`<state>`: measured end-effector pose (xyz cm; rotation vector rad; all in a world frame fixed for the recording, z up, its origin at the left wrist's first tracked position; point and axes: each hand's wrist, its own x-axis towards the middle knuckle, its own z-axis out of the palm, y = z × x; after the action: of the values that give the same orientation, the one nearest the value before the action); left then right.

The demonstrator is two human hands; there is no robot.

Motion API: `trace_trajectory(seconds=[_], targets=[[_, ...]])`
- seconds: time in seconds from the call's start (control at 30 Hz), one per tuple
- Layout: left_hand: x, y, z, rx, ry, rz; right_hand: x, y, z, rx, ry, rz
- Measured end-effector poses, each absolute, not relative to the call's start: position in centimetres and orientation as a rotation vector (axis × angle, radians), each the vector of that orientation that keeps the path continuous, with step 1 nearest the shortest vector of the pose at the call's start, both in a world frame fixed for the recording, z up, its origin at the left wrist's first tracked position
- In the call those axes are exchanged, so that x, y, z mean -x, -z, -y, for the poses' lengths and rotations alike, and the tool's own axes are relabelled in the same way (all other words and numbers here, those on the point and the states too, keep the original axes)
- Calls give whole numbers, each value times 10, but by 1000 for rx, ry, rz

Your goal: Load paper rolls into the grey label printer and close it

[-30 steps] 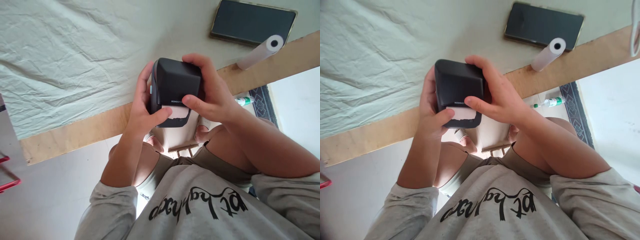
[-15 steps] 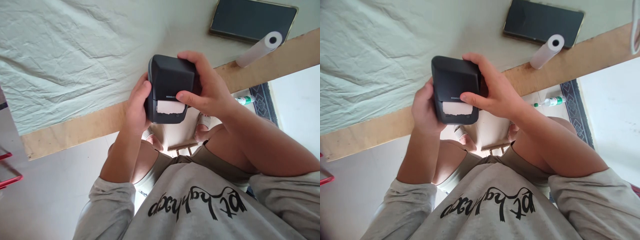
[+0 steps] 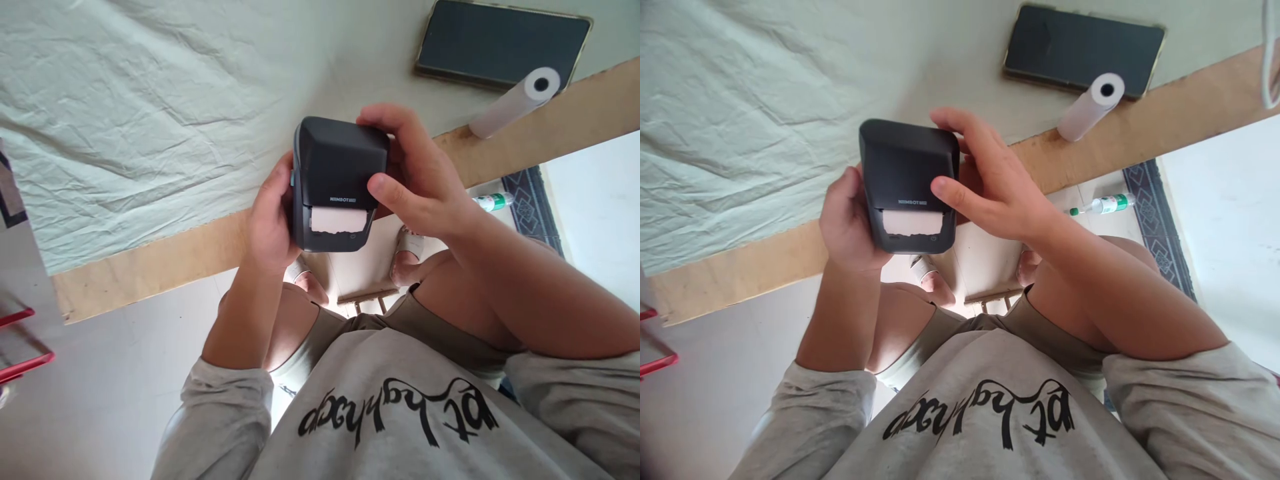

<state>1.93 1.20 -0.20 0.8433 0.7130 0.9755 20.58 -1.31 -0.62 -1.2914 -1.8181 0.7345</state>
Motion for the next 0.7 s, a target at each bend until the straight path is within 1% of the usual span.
trace_trajectory(seconds=[0.13, 0.27, 0.37, 0.47, 0.63, 0.7], targets=[[-21, 2, -10, -929, -960, -759, -204, 5, 12, 1274, -970, 1742], [-19, 5, -12, -947, -924, -738, -203, 5, 9, 1339, -1050, 1737], [-18, 4, -13, -889, -898, -690, -203, 6, 8, 1382, -1026, 1746], [-20, 1, -13, -860, -938, -751, -204, 5, 10, 1387, -986, 1773], [-19, 6, -12, -874, -960, -789, -207, 2, 15, 1173, -875, 1764], [-17, 9, -12, -892, -959, -781, -208, 2, 16, 1151, -849, 1813]])
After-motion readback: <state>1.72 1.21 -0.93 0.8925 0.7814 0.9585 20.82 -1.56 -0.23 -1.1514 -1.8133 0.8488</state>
